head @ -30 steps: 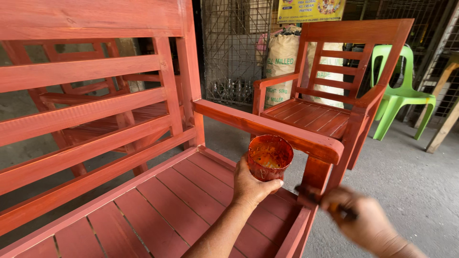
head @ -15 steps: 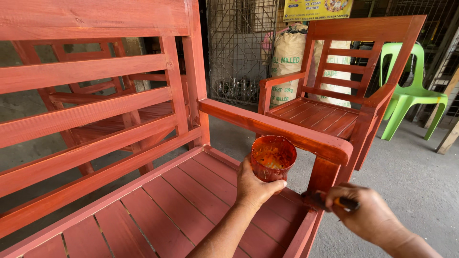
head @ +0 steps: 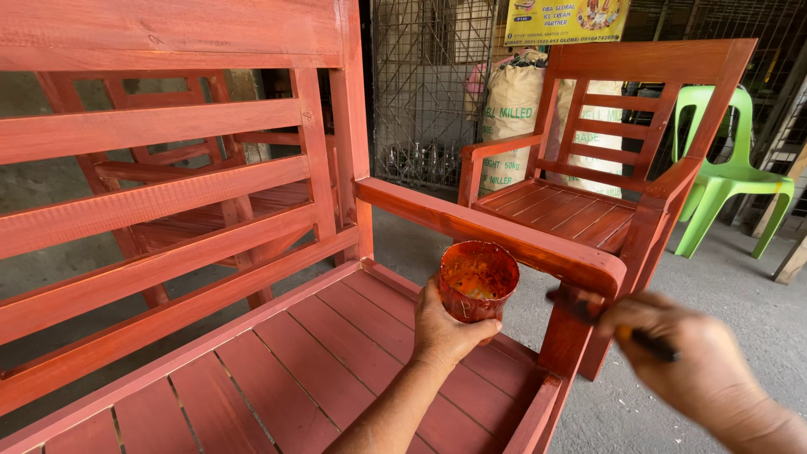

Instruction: The person applies reddish-brown paint to a wooden chair using a brush. They hold a small container of paint in the left hand and repeatedly dip the brush to coat the backrest, armrest, and seat slats. The person works methodically across the chair surfaces, ensuring even coverage.

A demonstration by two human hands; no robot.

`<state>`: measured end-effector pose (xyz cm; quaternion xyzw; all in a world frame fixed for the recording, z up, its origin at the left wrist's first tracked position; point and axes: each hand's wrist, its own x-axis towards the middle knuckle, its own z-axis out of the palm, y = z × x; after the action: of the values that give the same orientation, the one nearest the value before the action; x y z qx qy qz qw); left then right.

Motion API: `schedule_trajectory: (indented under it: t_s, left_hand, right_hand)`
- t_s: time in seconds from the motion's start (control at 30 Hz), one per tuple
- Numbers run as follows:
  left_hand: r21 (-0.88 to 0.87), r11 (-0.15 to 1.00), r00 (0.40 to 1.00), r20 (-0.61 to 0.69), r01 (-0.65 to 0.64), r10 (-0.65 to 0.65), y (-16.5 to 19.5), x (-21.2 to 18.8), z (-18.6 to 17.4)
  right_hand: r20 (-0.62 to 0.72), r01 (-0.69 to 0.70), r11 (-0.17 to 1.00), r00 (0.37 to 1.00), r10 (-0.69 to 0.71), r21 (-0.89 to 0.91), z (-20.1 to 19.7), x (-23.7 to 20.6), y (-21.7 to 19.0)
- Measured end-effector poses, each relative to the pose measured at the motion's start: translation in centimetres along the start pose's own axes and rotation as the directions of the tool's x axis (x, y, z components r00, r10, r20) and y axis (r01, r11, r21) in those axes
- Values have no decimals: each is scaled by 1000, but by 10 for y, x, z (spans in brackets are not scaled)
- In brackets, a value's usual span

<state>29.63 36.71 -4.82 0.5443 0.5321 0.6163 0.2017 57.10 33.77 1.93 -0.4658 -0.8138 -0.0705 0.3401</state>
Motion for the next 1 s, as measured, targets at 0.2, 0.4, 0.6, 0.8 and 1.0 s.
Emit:
schedule_trajectory:
  t_s: [0.2,0.4,0.6,0.8,1.0]
  left_hand:
    - [-45,998,999,-23,-50,49,-4,-1,2]
    - [-2,1000,999,-44,-22,22,-6,3,3]
    - [4,1000,998,-66,-1,1,-2,4,1]
    - [22,1000,995,-95,-14,16,6,3,-2]
    - [-37,999,997,-76,-16,13,2,3,-12]
  right_hand:
    - [-75,-84,996,994,82,-24,-6,-9,11]
    - [-287,183,972,933,-219,-146,37,-29,-7]
    - [-24,354,874,923,-383,-331,41,-22,-16]
    - [105,382,895,924,-367,-231,63,-20,-10]
    - [17,186,938,982,-190,-293,58,-17,-5]
